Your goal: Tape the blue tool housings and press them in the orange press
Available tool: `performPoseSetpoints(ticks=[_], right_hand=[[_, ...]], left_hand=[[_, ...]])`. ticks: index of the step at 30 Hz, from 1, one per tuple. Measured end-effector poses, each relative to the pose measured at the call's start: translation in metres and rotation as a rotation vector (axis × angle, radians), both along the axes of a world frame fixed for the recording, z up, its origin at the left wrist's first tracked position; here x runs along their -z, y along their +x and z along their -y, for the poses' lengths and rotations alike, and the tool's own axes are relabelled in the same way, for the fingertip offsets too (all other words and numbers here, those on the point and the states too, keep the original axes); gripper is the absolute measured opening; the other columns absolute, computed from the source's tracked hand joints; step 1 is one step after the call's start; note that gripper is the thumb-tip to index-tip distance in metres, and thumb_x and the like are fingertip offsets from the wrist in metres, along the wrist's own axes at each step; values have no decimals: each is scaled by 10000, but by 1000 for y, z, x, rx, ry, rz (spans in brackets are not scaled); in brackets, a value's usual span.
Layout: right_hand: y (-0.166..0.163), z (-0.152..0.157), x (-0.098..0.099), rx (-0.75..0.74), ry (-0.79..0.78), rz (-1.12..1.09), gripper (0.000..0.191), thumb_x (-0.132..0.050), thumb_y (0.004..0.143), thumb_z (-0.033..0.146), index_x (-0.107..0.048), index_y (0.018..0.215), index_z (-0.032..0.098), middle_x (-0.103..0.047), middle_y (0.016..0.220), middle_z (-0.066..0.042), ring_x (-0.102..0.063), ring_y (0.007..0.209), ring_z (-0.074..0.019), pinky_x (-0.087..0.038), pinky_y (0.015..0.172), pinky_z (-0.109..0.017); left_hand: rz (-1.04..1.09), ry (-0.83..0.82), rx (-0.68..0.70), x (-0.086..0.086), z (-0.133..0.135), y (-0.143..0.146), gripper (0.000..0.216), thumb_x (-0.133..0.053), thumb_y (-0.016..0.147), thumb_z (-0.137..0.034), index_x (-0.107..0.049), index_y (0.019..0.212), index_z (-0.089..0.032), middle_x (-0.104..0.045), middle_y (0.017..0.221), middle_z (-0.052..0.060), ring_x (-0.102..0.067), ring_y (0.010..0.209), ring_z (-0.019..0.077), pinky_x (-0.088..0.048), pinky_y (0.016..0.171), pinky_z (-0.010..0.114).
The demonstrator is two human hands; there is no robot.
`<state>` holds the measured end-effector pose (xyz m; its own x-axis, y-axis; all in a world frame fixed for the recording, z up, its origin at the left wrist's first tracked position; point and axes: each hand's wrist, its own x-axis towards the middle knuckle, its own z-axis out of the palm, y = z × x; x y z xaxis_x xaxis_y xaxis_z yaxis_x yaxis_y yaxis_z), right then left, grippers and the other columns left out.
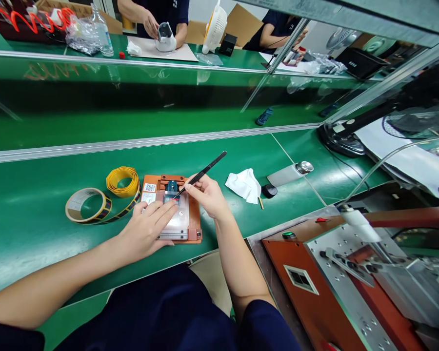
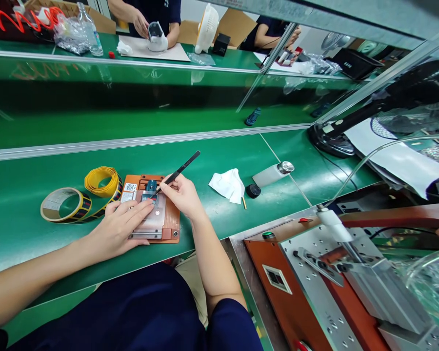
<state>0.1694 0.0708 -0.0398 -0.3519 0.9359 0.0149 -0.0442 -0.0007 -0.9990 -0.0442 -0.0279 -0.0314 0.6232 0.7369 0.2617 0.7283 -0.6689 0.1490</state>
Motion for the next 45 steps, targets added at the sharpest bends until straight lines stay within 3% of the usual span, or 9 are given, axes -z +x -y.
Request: performPoseSetpoints(ticks=[3, 8, 13, 18, 21, 23, 27, 33, 45], right_hand=[[-2, -3, 2, 57, -57, -70, 379, -796, 790, 520, -634, 929, 206, -750, 872, -47, -719, 874, -204, -577, 864, -365], [16, -3, 0, 407, -31, -257, 348, -756, 823, 483, -589, 981, 222, -732, 910, -37, -713, 920, -197, -575, 863, -355], [49, 16, 11, 641, 183, 237, 298, -552, 955, 500, -612, 1068, 231, -641, 847, -18, -609, 752, -185, -522, 725, -334], [60, 39, 42, 475, 293, 857, 354, -446, 1001, 417, -629, 1178, 171, -637, 933, -97, -604, 866, -261, -485, 794, -391], [64, 47, 60, 458, 344, 1070, 373, -426, 1003, 341, -630, 1253, 153, -599, 1030, -144, -578, 967, -291, -482, 789, -391], [67, 50, 65, 468, 362, 1127, 388, -440, 996, 325, -639, 1274, 143, -576, 1029, -157, -548, 988, -308, -482, 809, -416], [60, 50, 55, 486, 481, 980, 427, -479, 1002, 375, -636, 1356, 193, -550, 1101, -156, -500, 1069, -321, -447, 959, -519], [21, 47, 35, -102, 552, 543, 362, -456, 1044, 388, -669, 1336, 377, -512, 1231, -75, -459, 1216, -252, -406, 1091, -455], [13, 28, 41, -186, 535, 619, 330, -484, 1035, 405, -690, 1292, 424, -466, 1277, -67, -411, 1260, -272, -335, 1144, -506]], left_hand=[[21, 1, 11, 0, -2, -1, 887, -850, 789, -400, -402, 1493, -100, -529, 1478, 204, -533, 1217, 366, -311, 995, 486], [154, -142, -66, 6, -9, -5, 933, -796, 807, -552, -341, 1540, -195, -505, 1498, 177, -438, 1326, 396, -296, 1069, 563], [390, -224, -232, 14, -18, -7, 903, -736, 872, -502, -235, 1581, -252, -466, 1497, 171, -441, 1355, 373, -386, 1094, 579], [510, 341, 145, 17, 22, -10, 656, -812, 787, -114, -565, 1358, -320, -593, 1277, 75, -549, 1229, 259, -470, 1098, 470], [400, 342, 462, 24, 56, -15, 344, -673, 859, -34, -703, 1142, -227, -677, 1213, 50, -599, 1179, 205, -497, 1116, 413], [275, 229, 532, 32, 68, -19, 287, -572, 923, -35, -709, 1144, -156, -697, 1251, 82, -615, 1203, 202, -481, 1146, 401], [266, 75, 499, 42, 68, -22, 266, -633, 960, -167, -675, 1217, -112, -708, 1244, 130, -638, 1208, 226, -495, 1127, 394], [429, 14, 438, 45, 57, -13, 312, -708, 915, -169, -656, 1216, -102, -760, 1069, 118, -700, 1057, 227, -611, 868, 327], [509, 76, 421, 49, 52, -9, 201, -751, 863, -130, -713, 1059, -146, -775, 1028, 61, -726, 1010, 168, -606, 884, 245]])
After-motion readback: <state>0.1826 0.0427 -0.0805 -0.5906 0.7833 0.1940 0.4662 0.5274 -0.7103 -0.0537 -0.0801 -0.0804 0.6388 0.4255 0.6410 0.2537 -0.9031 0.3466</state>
